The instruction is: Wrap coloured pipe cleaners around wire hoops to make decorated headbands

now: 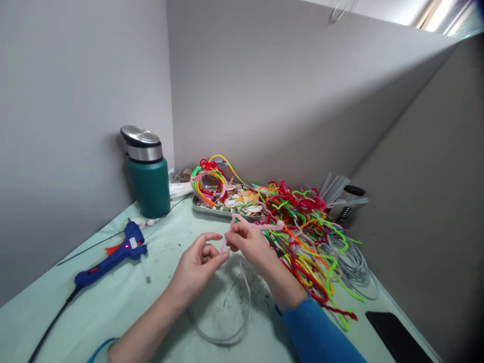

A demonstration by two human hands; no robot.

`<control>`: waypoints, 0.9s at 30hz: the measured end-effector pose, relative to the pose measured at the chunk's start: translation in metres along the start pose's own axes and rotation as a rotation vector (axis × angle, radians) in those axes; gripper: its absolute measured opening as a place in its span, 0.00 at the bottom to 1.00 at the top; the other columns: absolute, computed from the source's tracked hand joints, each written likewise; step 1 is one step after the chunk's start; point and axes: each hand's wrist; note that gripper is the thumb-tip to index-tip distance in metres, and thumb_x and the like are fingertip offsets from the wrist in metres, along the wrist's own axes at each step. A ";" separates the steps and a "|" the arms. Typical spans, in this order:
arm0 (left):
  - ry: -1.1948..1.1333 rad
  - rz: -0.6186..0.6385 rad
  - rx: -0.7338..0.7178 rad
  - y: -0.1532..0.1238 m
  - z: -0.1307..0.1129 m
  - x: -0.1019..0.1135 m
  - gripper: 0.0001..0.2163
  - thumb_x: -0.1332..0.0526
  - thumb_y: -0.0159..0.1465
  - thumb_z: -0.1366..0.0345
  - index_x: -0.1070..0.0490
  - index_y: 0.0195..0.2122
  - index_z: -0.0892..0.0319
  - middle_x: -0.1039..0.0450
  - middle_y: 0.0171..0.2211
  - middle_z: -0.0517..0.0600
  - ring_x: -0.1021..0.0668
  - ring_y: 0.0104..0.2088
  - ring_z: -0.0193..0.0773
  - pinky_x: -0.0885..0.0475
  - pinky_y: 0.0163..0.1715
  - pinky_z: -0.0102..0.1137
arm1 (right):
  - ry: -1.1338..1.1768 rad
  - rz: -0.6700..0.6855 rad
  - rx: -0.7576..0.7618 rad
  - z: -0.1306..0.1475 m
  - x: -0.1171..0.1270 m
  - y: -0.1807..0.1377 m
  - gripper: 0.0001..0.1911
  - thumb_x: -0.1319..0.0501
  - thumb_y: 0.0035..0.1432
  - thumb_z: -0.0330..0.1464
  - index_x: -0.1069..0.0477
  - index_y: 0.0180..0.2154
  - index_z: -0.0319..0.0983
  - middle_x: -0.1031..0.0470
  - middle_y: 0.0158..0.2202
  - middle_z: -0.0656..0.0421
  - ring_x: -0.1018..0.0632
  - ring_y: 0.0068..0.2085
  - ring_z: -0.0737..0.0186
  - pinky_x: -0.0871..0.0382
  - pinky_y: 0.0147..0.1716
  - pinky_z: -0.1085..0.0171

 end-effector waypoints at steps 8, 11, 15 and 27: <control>0.058 -0.043 -0.006 0.002 -0.004 0.005 0.12 0.38 0.55 0.58 0.25 0.35 0.61 0.25 0.28 0.49 0.30 0.26 0.33 0.38 0.25 0.25 | 0.116 0.001 -0.165 0.001 -0.006 -0.001 0.05 0.42 0.43 0.29 0.35 0.19 0.36 0.36 0.16 0.65 0.35 0.18 0.71 0.44 0.19 0.70; 0.015 -0.053 0.025 0.003 -0.006 0.006 0.13 0.36 0.53 0.58 0.24 0.37 0.60 0.23 0.32 0.51 0.27 0.30 0.35 0.35 0.30 0.26 | 0.237 -0.015 -0.184 -0.002 -0.009 0.000 0.05 0.41 0.43 0.30 0.34 0.20 0.36 0.34 0.17 0.64 0.34 0.19 0.71 0.41 0.19 0.70; -0.061 -0.100 0.051 0.004 -0.010 0.008 0.15 0.34 0.51 0.59 0.23 0.37 0.61 0.23 0.32 0.52 0.26 0.30 0.36 0.34 0.30 0.26 | 0.441 0.009 -0.214 -0.008 -0.011 0.001 0.05 0.39 0.44 0.32 0.32 0.24 0.36 0.31 0.21 0.63 0.33 0.21 0.70 0.36 0.23 0.68; -0.028 -0.153 0.125 0.005 -0.006 0.010 0.19 0.35 0.51 0.54 0.25 0.36 0.66 0.45 0.14 0.40 0.46 0.17 0.25 0.54 0.16 0.24 | 0.368 0.047 -0.032 -0.005 -0.005 0.001 0.08 0.40 0.51 0.34 0.32 0.24 0.35 0.31 0.21 0.62 0.34 0.22 0.71 0.39 0.23 0.70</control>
Point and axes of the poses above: each hand's wrist, its own y-axis towards the middle knuckle, its own x-axis out of the back of the hand, z = x × y
